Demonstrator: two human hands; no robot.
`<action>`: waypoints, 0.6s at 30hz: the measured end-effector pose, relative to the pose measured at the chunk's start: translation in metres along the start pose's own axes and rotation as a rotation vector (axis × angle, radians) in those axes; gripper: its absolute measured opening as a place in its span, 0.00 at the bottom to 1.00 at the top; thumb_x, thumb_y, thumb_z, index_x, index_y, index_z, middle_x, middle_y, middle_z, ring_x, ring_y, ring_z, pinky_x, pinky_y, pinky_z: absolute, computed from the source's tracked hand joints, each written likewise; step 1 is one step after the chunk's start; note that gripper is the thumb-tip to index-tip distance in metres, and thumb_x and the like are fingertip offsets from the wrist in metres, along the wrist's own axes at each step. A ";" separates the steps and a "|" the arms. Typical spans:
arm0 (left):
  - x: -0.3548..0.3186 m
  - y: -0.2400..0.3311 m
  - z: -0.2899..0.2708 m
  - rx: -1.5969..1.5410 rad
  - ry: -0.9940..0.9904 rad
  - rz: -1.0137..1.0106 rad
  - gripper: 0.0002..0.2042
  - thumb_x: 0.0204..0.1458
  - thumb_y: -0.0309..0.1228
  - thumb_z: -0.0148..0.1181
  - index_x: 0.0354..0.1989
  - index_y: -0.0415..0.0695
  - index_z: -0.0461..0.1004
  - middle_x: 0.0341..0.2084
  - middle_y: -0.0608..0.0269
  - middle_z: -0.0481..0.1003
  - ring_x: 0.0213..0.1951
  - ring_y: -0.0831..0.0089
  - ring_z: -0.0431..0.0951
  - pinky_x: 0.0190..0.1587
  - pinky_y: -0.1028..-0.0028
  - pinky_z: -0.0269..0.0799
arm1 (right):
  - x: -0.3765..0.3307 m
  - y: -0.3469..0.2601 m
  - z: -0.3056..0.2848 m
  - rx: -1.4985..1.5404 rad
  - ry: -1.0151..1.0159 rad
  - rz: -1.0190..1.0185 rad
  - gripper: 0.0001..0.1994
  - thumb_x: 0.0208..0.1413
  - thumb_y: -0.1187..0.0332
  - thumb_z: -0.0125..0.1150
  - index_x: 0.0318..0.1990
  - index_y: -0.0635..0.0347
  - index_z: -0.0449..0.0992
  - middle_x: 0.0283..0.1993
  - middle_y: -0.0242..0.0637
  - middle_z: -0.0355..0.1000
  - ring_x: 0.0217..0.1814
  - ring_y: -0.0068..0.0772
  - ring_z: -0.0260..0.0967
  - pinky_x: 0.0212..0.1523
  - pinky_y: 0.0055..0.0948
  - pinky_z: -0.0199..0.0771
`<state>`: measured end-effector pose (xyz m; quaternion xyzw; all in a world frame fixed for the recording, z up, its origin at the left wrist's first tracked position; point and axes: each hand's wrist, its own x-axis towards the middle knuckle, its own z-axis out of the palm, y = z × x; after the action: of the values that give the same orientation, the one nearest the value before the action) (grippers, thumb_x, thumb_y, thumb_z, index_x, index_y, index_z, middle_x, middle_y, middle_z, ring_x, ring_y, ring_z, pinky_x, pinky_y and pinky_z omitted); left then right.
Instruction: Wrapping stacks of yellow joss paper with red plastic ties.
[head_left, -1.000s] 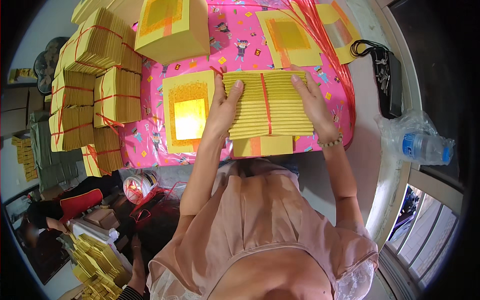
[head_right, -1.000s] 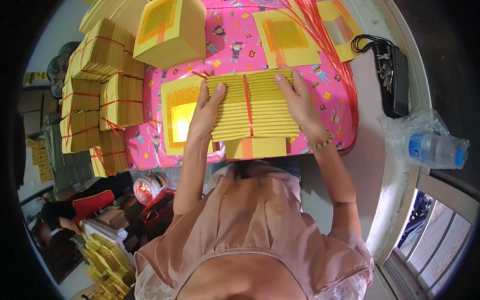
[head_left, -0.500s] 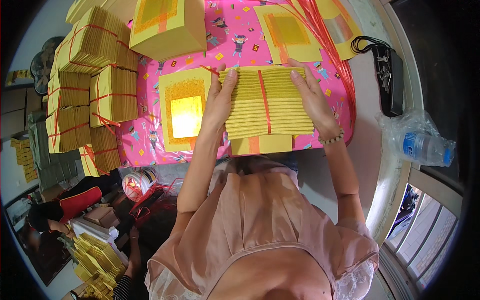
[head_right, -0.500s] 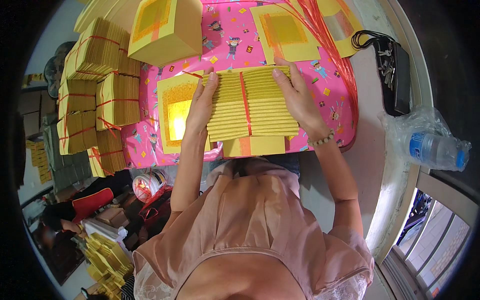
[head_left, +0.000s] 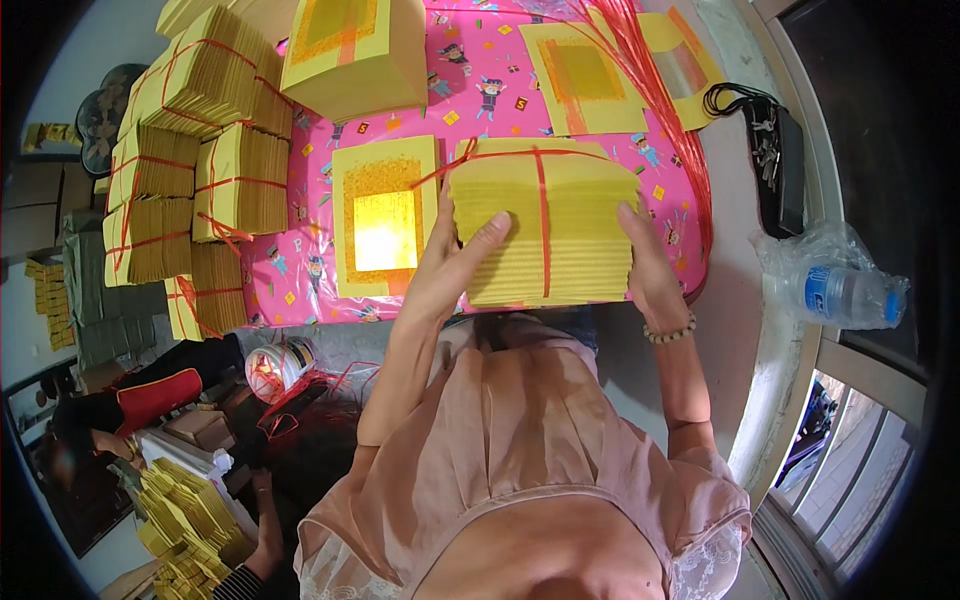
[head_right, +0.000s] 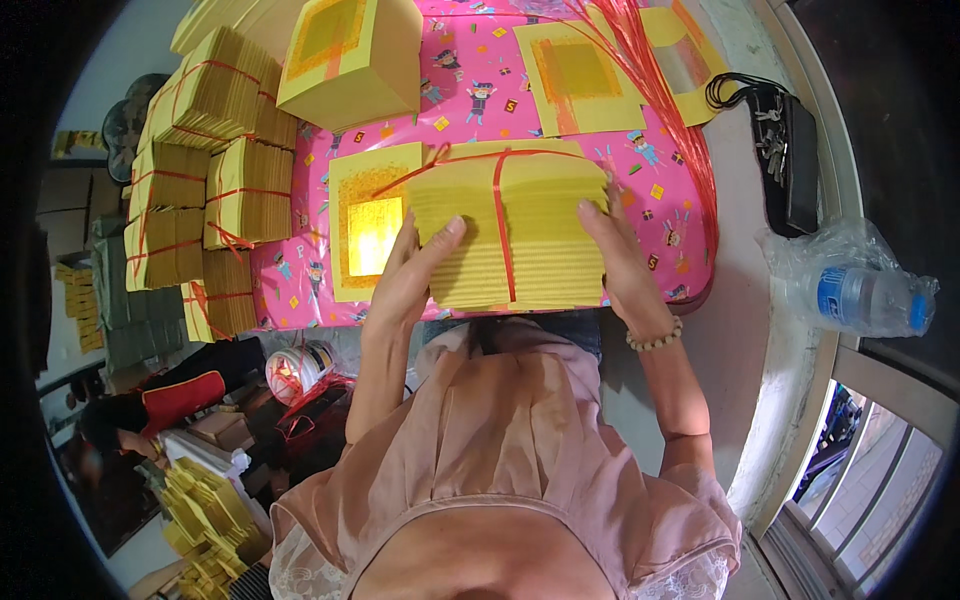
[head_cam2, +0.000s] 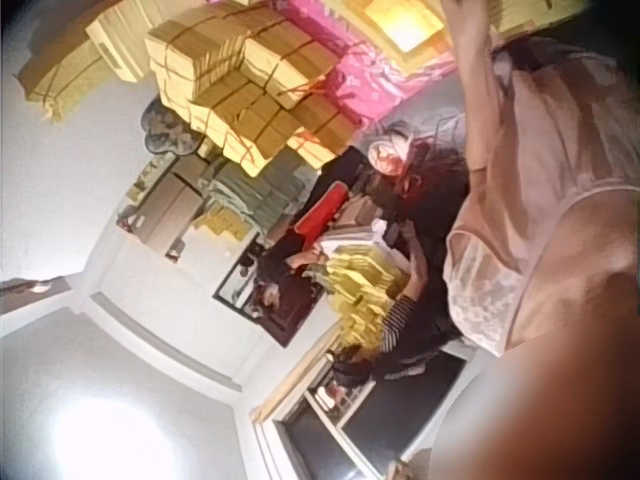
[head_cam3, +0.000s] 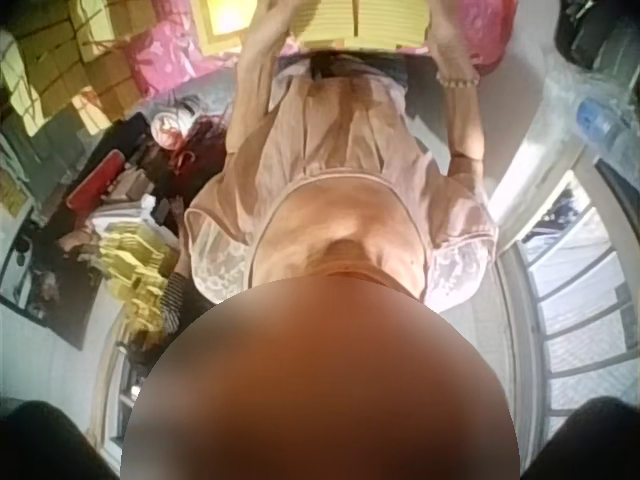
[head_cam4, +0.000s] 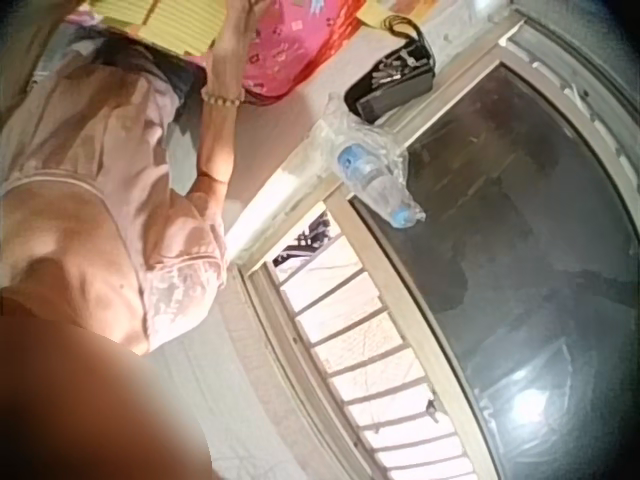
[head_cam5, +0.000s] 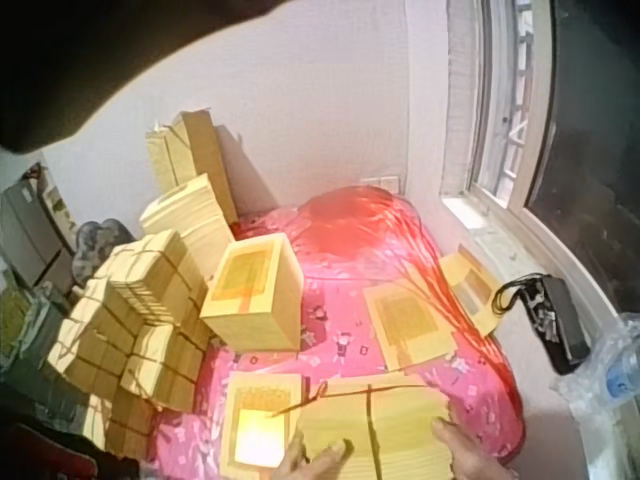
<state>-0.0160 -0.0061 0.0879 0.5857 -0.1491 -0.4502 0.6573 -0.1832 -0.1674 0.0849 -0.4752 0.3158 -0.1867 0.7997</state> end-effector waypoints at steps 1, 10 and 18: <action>-0.005 0.006 0.003 0.000 -0.002 0.002 0.46 0.57 0.34 0.65 0.75 0.41 0.37 0.64 0.52 0.62 0.63 0.67 0.65 0.65 0.70 0.59 | -0.003 -0.001 -0.001 0.053 -0.032 -0.072 0.32 0.68 0.59 0.49 0.73 0.63 0.47 0.72 0.39 0.54 0.74 0.29 0.50 0.71 0.32 0.50; -0.007 -0.008 -0.017 0.230 -0.111 0.373 0.57 0.49 0.43 0.71 0.75 0.44 0.29 0.67 0.47 0.56 0.65 0.63 0.61 0.64 0.65 0.59 | 0.007 0.014 -0.001 -0.158 -0.138 -0.375 0.31 0.68 0.60 0.49 0.73 0.64 0.47 0.74 0.44 0.50 0.77 0.34 0.45 0.73 0.34 0.45; 0.004 -0.008 -0.040 0.186 0.040 0.272 0.49 0.53 0.37 0.68 0.75 0.43 0.36 0.68 0.50 0.55 0.68 0.63 0.56 0.69 0.63 0.51 | 0.021 0.010 0.024 -0.394 -0.066 -0.196 0.29 0.68 0.65 0.52 0.71 0.65 0.51 0.69 0.43 0.58 0.70 0.31 0.55 0.68 0.30 0.55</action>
<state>0.0115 0.0164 0.0683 0.6272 -0.2553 -0.3295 0.6579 -0.1514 -0.1601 0.0775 -0.6564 0.2722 -0.1829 0.6794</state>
